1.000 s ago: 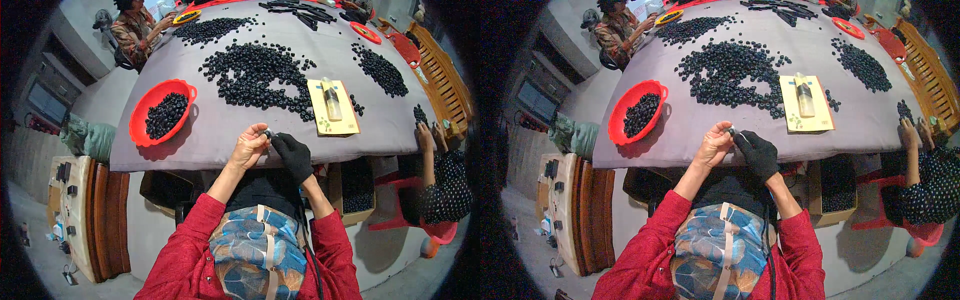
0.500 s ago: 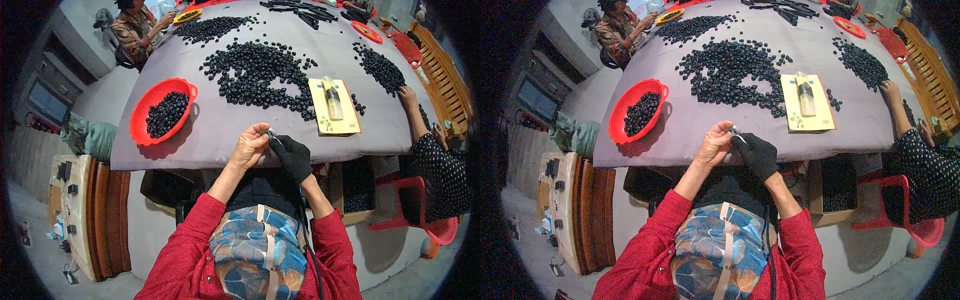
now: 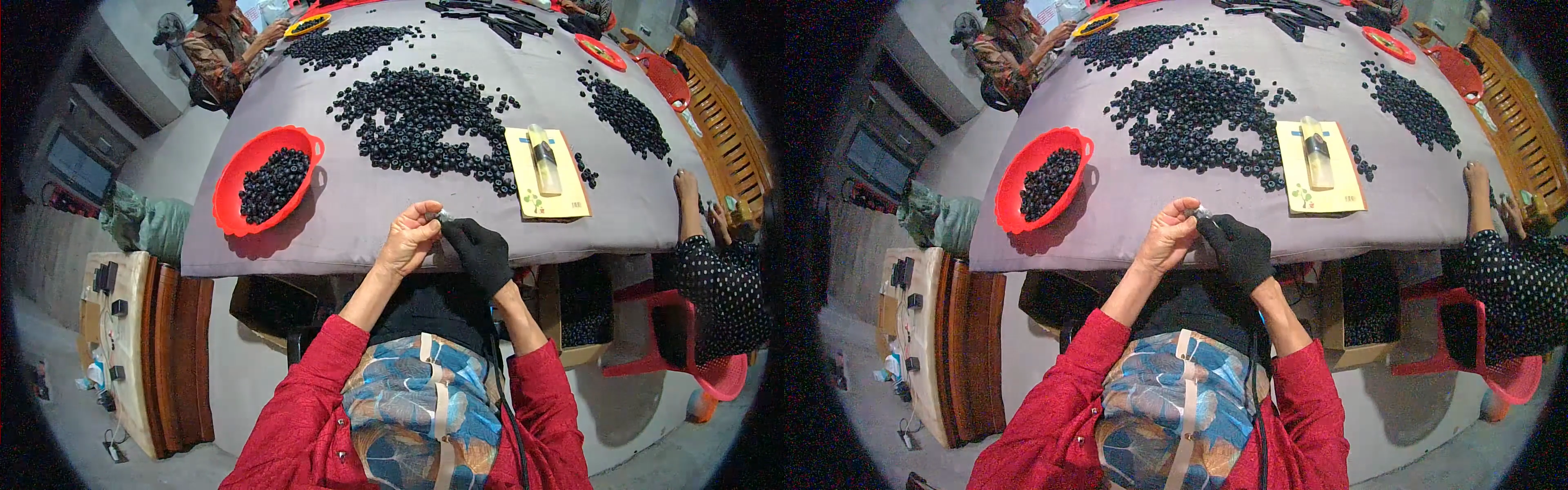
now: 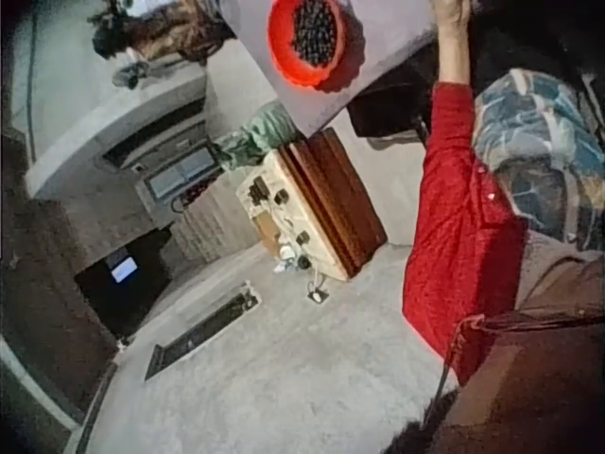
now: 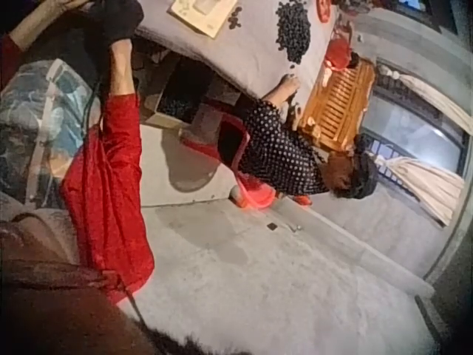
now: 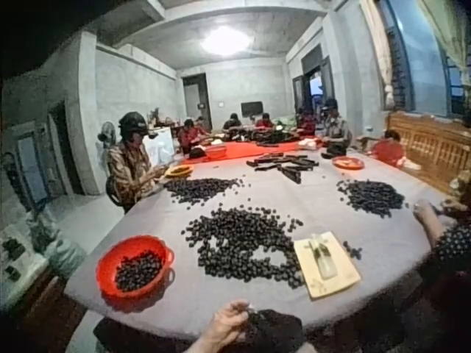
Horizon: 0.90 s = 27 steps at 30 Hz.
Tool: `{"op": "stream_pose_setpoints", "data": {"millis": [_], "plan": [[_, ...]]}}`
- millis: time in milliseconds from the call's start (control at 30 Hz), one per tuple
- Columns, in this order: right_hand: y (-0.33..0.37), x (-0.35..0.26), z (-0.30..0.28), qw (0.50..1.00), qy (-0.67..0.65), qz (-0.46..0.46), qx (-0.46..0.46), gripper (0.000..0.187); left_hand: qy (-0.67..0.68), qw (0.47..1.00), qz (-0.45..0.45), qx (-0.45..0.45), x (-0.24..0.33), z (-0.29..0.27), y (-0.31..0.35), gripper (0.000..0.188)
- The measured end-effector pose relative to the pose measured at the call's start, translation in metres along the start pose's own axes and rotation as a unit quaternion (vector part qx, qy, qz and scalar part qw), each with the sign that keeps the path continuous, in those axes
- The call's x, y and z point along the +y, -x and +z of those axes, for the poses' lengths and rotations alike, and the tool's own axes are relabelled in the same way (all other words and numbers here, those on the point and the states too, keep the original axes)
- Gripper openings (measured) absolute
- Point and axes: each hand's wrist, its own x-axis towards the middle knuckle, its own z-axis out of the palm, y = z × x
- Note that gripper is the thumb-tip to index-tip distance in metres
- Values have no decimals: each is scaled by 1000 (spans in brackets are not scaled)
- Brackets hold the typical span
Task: Sorting and processing small black plastic components at a workshop table.
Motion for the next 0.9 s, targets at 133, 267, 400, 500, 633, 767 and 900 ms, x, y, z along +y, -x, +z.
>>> {"op": "stream_pose_setpoints", "data": {"millis": [133,267,400,500,633,767,900], "plan": [[1,6,3,999,-46,24,9,30,14,1000,-6,-11,1,-1,1,29],[1,1,0,999,24,-3,-28,26,7,1000,3,-1,0,-1,0,29],[0,0,1,998,56,-16,-30,20,9,1000,1,-8,0,0,-1,29],[-2,-8,-2,997,-40,62,-32,19,14,1000,-2,-11,1,-1,1,29],[0,-1,-1,996,13,56,-62,22,11,1000,-3,-17,0,-3,-1,28],[1,2,-2,999,36,-13,-17,24,6,1000,-1,-12,0,3,0,28],[-3,-4,-1,995,97,-32,-11,28,3,1000,6,0,1,3,1,28]]}}
